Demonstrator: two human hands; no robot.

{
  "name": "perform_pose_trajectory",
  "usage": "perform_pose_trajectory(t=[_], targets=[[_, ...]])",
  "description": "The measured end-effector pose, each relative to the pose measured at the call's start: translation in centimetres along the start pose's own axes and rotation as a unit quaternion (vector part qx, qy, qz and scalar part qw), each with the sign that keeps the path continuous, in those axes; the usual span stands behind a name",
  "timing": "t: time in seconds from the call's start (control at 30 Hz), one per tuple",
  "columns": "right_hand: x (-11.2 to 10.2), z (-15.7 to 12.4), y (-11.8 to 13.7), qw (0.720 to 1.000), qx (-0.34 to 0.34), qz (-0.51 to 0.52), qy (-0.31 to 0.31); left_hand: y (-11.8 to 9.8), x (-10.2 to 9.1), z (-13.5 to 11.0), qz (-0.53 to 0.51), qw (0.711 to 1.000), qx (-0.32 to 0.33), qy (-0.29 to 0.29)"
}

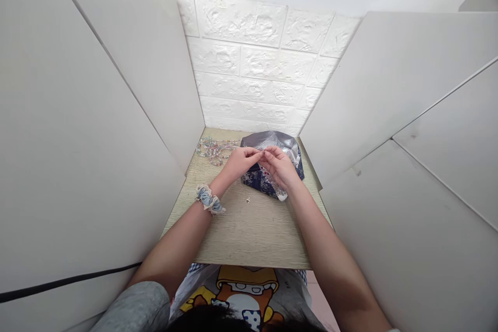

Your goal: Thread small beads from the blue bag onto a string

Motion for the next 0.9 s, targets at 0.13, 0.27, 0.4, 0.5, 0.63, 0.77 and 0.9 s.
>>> perform_pose_trajectory(t=[0.13, 0.27, 0.4, 0.5, 0.63, 0.77, 0.9], targets=[[0.04, 0.01, 0.0, 1.0, 0.002, 0.002, 0.001, -0.05, -0.03, -0.02, 0.005, 1.0, -0.002, 0.001], [0.01, 0.0, 0.0, 1.0, -0.002, 0.007, 0.0, 0.0, -0.01, -0.01, -0.001, 1.0, 0.003, 0.003], [0.04, -0.07, 0.04, 1.0, -0.009, 0.007, 0.002, 0.11, 0.05, 0.04, -0.003, 1.0, 0.007, 0.007], [0.04, -0.09, 0.03, 1.0, -0.005, 0.004, -0.004, 0.15, 0.1, 0.05, -0.001, 1.0, 0.006, 0.01], [0.09, -0.1, 0.01, 1.0, -0.002, -0.005, -0.004, 0.11, 0.03, 0.01, 0.011, 1.0, 0.001, 0.004], [0.12, -0.14, -0.05, 1.0, 0.002, -0.007, -0.006, 0.1, -0.01, 0.01, 0.027, 1.0, 0.0, 0.007], [0.13, -0.2, -0.07, 1.0, 0.009, -0.008, -0.009, 0.08, -0.01, 0.02, 0.03, 0.999, 0.003, 0.01]])
Point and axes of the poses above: each hand's wrist, its own z-axis towards the middle knuckle, its own x-axis out of the palm, y = z × x, the point moved 4 cm from there along z, towards the middle knuckle, and after that the axes turned 4 degrees about -y, right-handed, at the moved point
